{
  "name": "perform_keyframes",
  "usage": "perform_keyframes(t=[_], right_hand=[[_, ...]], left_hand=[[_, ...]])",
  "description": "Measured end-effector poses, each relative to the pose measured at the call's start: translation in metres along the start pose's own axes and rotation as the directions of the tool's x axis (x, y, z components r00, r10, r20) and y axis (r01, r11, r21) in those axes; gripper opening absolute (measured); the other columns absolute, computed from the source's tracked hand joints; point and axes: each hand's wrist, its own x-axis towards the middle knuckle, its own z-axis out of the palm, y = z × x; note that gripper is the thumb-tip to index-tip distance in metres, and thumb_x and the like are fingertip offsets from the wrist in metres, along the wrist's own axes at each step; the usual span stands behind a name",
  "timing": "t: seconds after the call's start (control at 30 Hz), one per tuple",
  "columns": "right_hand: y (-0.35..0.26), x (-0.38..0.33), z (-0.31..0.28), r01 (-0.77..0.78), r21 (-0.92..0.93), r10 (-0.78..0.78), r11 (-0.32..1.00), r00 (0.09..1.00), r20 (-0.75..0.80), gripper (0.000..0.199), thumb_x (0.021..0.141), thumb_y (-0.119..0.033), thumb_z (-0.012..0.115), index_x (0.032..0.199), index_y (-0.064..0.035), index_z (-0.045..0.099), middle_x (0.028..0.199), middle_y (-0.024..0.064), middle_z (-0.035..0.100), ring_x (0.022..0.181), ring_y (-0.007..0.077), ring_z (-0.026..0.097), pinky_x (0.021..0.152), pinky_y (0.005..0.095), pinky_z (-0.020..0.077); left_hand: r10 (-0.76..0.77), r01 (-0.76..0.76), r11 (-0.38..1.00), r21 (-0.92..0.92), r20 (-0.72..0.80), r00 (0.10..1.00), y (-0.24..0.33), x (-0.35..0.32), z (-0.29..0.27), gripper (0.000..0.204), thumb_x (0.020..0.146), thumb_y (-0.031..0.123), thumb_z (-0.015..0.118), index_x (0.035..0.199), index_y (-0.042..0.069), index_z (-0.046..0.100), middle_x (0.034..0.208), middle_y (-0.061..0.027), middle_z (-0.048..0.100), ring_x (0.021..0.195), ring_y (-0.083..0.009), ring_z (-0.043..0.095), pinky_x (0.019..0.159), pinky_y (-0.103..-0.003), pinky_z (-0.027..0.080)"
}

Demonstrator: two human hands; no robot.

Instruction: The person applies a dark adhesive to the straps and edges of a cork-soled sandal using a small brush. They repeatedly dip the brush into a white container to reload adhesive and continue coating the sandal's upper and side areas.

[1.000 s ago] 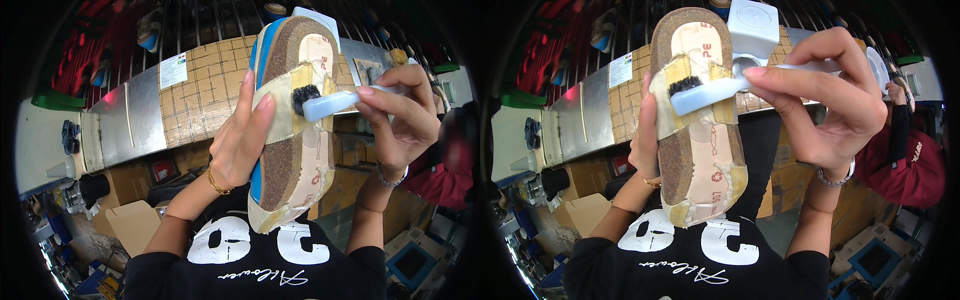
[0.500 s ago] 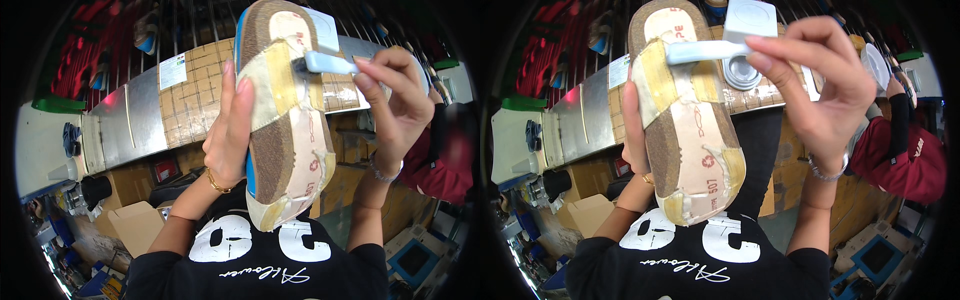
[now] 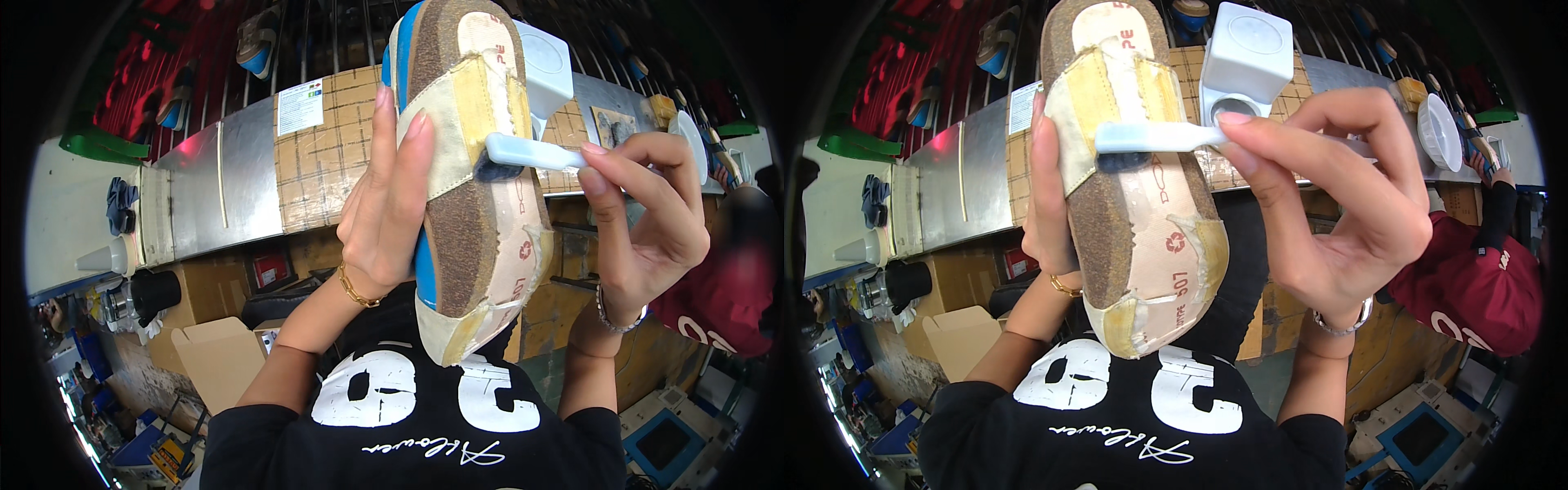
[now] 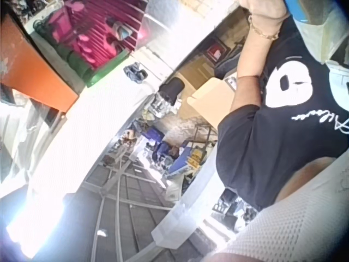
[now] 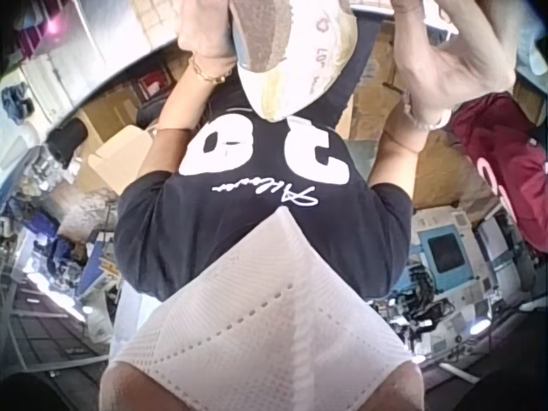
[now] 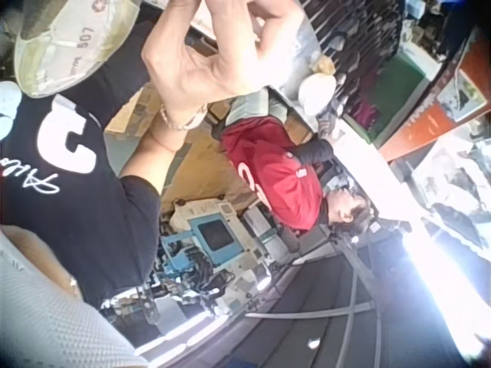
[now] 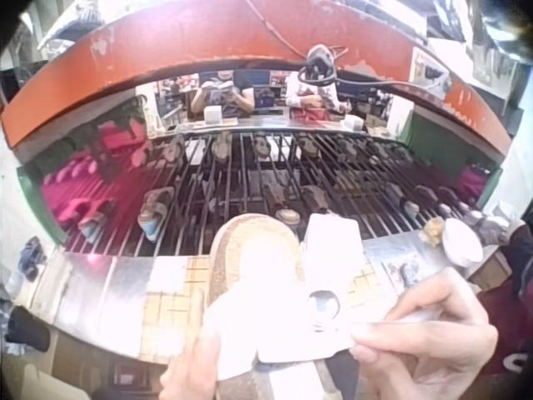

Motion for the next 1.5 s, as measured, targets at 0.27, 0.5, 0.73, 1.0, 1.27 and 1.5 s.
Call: perform_keyframes(t=[0.27, 0.5, 0.73, 1.0, 1.27, 1.5], right_hand=[[0.013, 0.000, -0.006, 0.077, 0.082, -0.083, 0.994, 0.993, 0.080, 0.029, 0.067, 0.007, 0.077, 0.095, -0.0010, 0.078, 0.093, 0.0104, 0.061, 0.084, 0.0169, 0.054, 0.072, 0.0262, 0.0392], [0.011, -0.012, -0.008, -0.025, 0.146, 0.008, 0.989, 0.994, 0.114, 0.029, 0.061, 0.003, 0.078, 0.090, -0.0026, 0.080, 0.092, 0.0117, 0.061, 0.084, 0.0191, 0.055, 0.072, 0.0279, 0.0388], [0.001, -0.026, -0.005, -0.047, 0.182, 0.031, 0.982, 0.995, 0.092, 0.030, 0.055, -0.002, 0.078, 0.085, -0.0053, 0.080, 0.092, 0.0122, 0.059, 0.082, 0.0196, 0.053, 0.072, 0.0283, 0.0374], [-0.002, -0.024, -0.008, -0.016, 0.226, -0.021, 0.974, 0.987, 0.159, 0.024, 0.056, -0.009, 0.079, 0.080, -0.0084, 0.079, 0.086, 0.0099, 0.059, 0.080, 0.0193, 0.053, 0.069, 0.0298, 0.0374], [0.005, -0.022, 0.019, -0.182, 0.145, 0.183, 0.973, 0.983, 0.009, 0.022, 0.074, 0.003, 0.080, 0.095, -0.0044, 0.081, 0.081, 0.0035, 0.060, 0.075, 0.0119, 0.055, 0.065, 0.0239, 0.0411], [-0.023, -0.032, 0.014, -0.286, 0.225, 0.270, 0.931, 0.958, 0.101, 0.023, 0.069, 0.002, 0.081, 0.091, -0.0051, 0.081, 0.081, 0.0041, 0.058, 0.071, 0.0127, 0.054, 0.062, 0.0235, 0.0406]], left_hand=[[0.108, -0.083, 0.987, 0.135, -0.182, 0.977, -0.008, 0.004, 0.004, 0.047, 0.089, -0.007, 0.063, 0.135, -0.010, 0.054, 0.136, -0.0380, 0.053, 0.102, -0.0329, 0.073, 0.080, -0.027, 0.059], [-0.084, 0.092, 0.993, 0.076, -0.108, 0.991, -0.008, -0.002, 0.007, 0.048, 0.090, -0.004, 0.063, 0.136, -0.009, 0.053, 0.135, -0.0362, 0.055, 0.100, -0.0313, 0.073, 0.076, -0.026, 0.059], [-0.075, 0.085, 0.995, 0.042, -0.200, 0.977, -0.010, 0.001, 0.014, 0.052, 0.091, -0.001, 0.065, 0.140, -0.007, 0.050, 0.131, -0.0321, 0.059, 0.099, -0.0284, 0.073, 0.079, -0.028, 0.060], [-0.061, 0.065, 0.998, 0.005, -0.269, 0.961, -0.013, 0.006, 0.021, 0.057, 0.092, 0.003, 0.066, 0.145, -0.005, 0.046, 0.127, -0.0274, 0.063, 0.098, -0.0251, 0.073, 0.081, -0.031, 0.061], [-0.024, 0.086, 0.983, 0.162, -0.354, 0.935, -0.016, 0.019, 0.015, 0.064, 0.085, 0.014, 0.077, 0.139, -0.009, 0.052, 0.121, -0.0243, 0.068, 0.102, -0.0287, 0.071, 0.081, -0.033, 0.061], [-0.003, 0.083, 0.972, 0.219, -0.343, 0.939, -0.024, 0.017, 0.010, 0.077, 0.077, 0.022, 0.086, 0.140, -0.008, 0.052, 0.113, -0.0197, 0.073, 0.093, -0.0233, 0.074, 0.074, -0.029, 0.060]])
